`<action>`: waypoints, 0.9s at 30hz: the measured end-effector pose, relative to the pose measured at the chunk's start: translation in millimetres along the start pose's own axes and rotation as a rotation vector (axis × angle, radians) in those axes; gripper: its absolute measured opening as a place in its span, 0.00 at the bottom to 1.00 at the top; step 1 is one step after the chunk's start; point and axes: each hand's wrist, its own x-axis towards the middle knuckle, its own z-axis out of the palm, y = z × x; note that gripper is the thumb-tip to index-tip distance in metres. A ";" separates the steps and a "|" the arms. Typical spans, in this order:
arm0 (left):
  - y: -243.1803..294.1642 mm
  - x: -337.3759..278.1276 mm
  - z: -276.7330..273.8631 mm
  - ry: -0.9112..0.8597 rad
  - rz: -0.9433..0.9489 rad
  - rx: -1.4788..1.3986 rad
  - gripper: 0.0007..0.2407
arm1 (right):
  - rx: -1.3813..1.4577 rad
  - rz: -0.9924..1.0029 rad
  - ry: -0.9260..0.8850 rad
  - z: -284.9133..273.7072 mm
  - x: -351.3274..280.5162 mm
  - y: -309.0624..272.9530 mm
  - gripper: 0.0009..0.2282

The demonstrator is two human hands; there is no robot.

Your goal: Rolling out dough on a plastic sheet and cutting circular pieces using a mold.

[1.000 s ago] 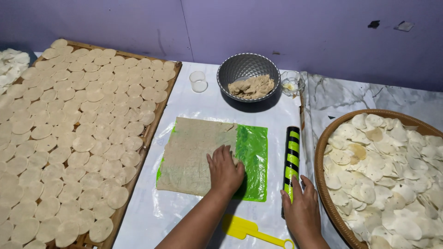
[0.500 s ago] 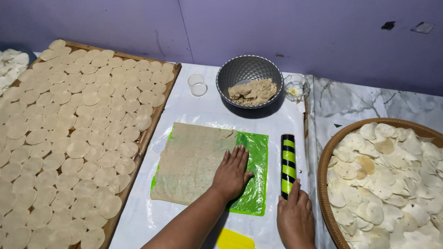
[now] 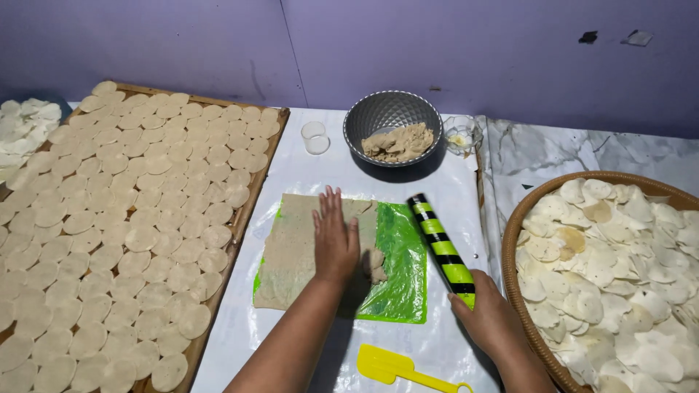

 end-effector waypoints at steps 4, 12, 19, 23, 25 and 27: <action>-6.1 1.3 -26.4 0.120 0.203 0.099 0.26 | -0.340 -0.206 0.006 -13.0 -4.1 -59.0 0.26; -55.2 -25.5 -3.2 -0.238 0.259 0.260 0.22 | -0.513 -0.416 0.124 52.6 30.2 -79.1 0.31; -57.5 -24.0 2.7 -0.143 0.301 0.181 0.21 | -0.476 -0.385 0.331 88.1 31.3 -71.9 0.32; -59.5 11.4 11.8 -0.349 0.208 0.251 0.22 | -0.420 -0.154 0.116 55.6 54.1 -110.7 0.30; -56.9 33.8 15.5 -0.540 0.126 0.283 0.24 | -0.414 -0.060 -0.051 37.3 71.9 -126.7 0.30; -55.3 58.8 22.5 -0.654 0.010 0.314 0.27 | -0.436 -0.045 -0.111 35.7 102.0 -125.4 0.30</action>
